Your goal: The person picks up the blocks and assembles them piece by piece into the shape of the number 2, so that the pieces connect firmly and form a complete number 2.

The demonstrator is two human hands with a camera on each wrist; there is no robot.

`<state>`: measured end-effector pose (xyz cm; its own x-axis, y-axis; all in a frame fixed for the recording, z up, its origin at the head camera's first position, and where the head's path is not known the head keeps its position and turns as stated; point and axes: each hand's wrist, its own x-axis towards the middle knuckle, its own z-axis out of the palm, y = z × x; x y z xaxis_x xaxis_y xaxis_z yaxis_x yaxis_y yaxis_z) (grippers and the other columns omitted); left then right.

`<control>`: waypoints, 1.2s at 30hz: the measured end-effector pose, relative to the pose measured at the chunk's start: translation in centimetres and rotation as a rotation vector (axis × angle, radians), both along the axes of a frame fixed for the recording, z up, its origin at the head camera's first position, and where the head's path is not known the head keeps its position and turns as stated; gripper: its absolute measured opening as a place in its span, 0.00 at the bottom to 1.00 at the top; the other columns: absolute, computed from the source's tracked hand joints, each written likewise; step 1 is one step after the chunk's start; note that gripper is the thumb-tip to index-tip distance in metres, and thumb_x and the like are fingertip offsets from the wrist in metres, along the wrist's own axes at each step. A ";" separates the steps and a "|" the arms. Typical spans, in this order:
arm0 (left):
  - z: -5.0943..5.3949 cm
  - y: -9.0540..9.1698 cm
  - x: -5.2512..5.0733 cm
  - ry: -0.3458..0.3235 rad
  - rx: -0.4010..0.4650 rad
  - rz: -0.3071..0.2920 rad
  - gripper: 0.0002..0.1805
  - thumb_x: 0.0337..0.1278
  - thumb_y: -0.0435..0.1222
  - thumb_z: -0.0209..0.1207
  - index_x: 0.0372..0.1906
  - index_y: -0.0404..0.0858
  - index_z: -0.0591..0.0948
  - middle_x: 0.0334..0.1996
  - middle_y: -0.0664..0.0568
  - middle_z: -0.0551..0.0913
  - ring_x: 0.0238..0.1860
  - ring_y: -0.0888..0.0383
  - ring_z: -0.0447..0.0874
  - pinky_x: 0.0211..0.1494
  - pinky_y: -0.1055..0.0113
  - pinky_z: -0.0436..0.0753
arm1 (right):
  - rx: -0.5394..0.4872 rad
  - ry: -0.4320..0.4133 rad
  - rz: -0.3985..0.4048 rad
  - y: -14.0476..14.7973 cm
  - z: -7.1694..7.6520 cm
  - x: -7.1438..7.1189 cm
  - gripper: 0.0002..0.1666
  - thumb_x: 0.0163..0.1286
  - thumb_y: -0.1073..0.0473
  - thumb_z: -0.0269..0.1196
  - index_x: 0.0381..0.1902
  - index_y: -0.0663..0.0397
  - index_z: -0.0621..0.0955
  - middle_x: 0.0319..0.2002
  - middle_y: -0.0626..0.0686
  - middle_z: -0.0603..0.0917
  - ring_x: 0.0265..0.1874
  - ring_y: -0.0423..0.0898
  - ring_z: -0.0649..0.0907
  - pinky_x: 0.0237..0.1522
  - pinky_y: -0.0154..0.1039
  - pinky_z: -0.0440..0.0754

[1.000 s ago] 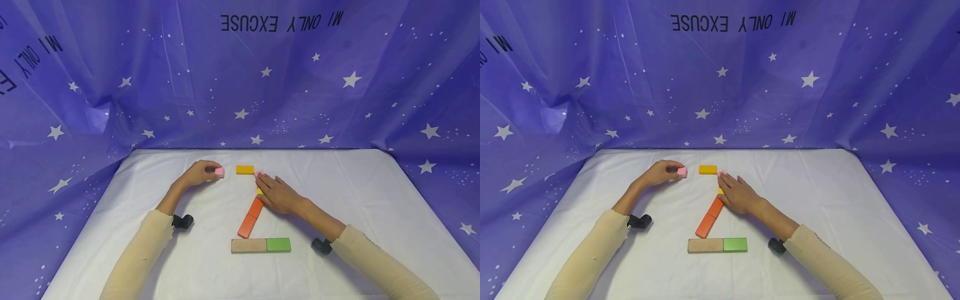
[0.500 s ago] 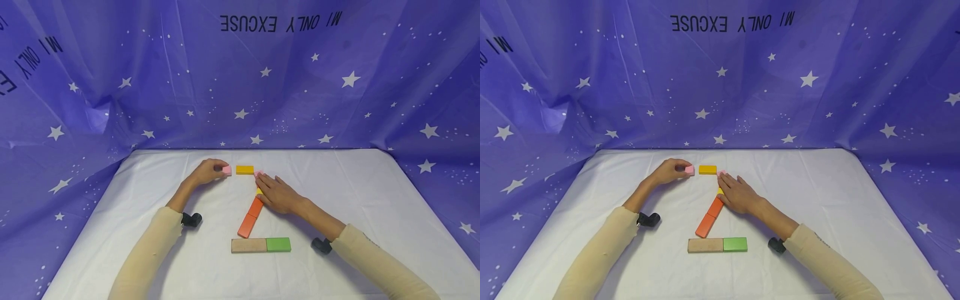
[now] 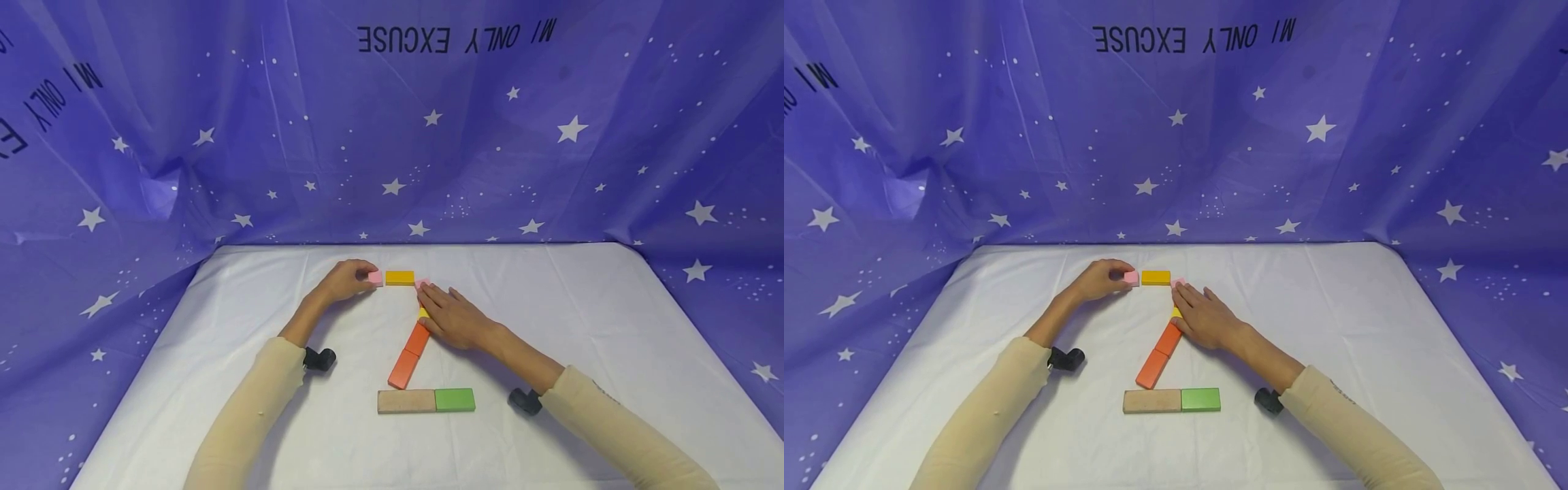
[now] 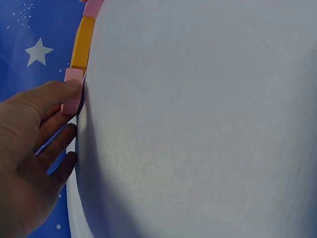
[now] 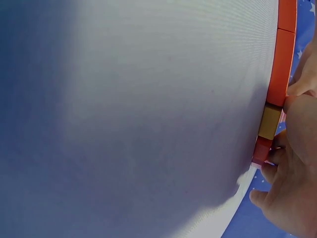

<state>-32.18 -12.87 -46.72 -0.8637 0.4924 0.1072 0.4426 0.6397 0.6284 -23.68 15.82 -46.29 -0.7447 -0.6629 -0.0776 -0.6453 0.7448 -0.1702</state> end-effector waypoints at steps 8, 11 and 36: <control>-0.2 0.3 0.1 0.023 0.008 0.004 0.18 0.54 0.32 0.70 0.51 0.31 0.85 0.47 0.43 0.86 0.53 0.47 0.81 0.62 0.54 0.75 | 0.005 -0.008 -0.001 -0.1 0.0 0.1 0.40 0.81 0.43 0.44 0.78 0.62 0.53 0.78 0.60 0.51 0.76 0.53 0.52 0.74 0.59 0.50; -0.1 0.3 0.1 0.040 0.008 -0.002 0.18 0.53 0.32 0.70 0.51 0.31 0.85 0.47 0.43 0.86 0.52 0.47 0.81 0.62 0.54 0.75 | 0.002 -0.006 -0.001 -0.1 0.1 0.1 0.40 0.81 0.43 0.45 0.78 0.62 0.53 0.78 0.60 0.51 0.76 0.53 0.52 0.74 0.59 0.51; 0.0 0.6 0.2 0.035 0.006 0.003 0.19 0.53 0.31 0.70 0.52 0.31 0.84 0.48 0.42 0.85 0.52 0.46 0.80 0.62 0.54 0.75 | -0.020 -0.008 -0.004 0.0 0.1 0.0 0.40 0.81 0.43 0.45 0.78 0.62 0.53 0.78 0.60 0.52 0.76 0.54 0.53 0.74 0.60 0.50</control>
<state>-31.96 -12.27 -46.73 -0.8611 0.4886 0.1405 0.4622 0.6372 0.6167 -23.70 15.85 -46.22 -0.7469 -0.6612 -0.0704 -0.6405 0.7439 -0.1906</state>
